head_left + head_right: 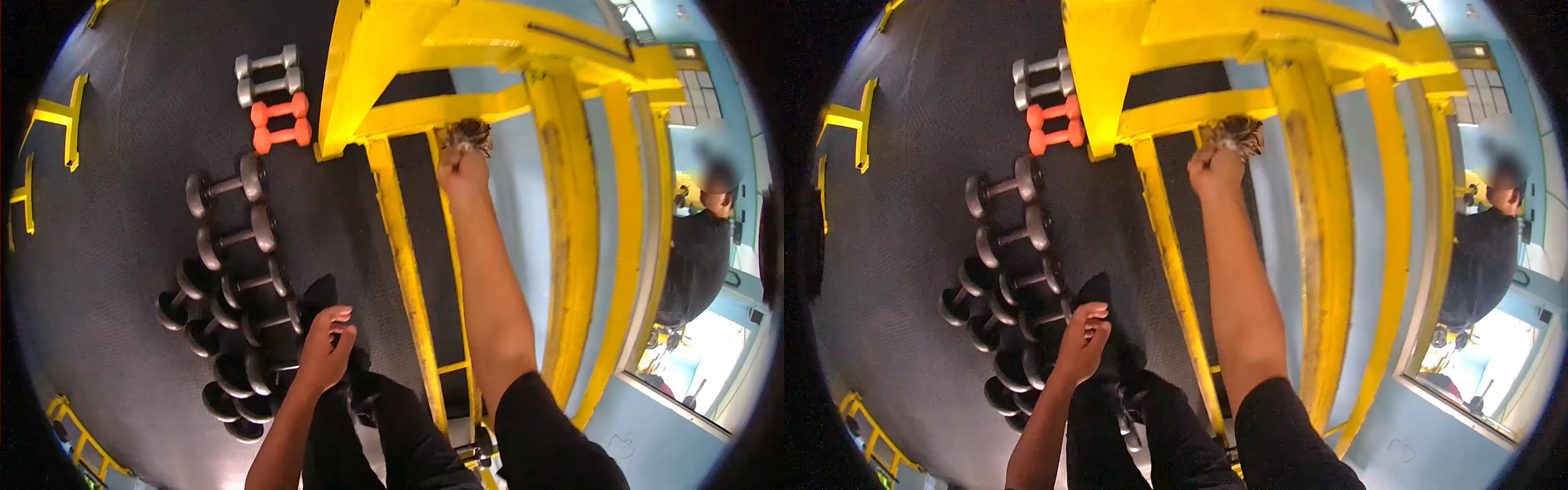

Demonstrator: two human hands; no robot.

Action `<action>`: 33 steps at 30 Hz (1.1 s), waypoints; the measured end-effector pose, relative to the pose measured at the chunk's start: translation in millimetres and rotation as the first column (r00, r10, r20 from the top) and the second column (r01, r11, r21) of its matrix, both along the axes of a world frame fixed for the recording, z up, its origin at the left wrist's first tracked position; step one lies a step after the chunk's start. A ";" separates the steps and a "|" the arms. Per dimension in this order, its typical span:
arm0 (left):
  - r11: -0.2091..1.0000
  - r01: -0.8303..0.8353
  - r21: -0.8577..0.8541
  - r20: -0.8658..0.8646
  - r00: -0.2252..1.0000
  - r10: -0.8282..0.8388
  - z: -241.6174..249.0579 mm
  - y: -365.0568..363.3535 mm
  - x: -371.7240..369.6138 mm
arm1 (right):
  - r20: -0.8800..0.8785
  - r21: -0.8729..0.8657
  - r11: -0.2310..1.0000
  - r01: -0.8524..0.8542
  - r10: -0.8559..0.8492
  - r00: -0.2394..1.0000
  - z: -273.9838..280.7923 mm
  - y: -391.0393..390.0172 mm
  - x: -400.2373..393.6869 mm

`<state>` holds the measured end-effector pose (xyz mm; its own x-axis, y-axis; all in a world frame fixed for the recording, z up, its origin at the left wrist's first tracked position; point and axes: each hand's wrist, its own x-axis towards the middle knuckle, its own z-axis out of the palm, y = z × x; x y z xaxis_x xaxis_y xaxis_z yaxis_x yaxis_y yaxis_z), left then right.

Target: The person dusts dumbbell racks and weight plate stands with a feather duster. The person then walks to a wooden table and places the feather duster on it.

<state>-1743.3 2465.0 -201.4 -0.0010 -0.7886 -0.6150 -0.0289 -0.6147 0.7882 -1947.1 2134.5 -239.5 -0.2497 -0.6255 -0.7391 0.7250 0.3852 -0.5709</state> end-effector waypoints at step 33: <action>0.985 0.043 -0.164 0.022 0.999 -0.039 150.1 -19.4 -57.0 | -0.482 -0.007 0.978 -0.209 0.180 0.857 317.2 222.4 -80.5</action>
<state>-1800.3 2445.7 -51.3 -0.0250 -0.8787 -0.4768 -0.0672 -0.4744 0.8778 -2027.6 2356.9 77.7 -0.4305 -0.7356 -0.5230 0.2726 0.4464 -0.8523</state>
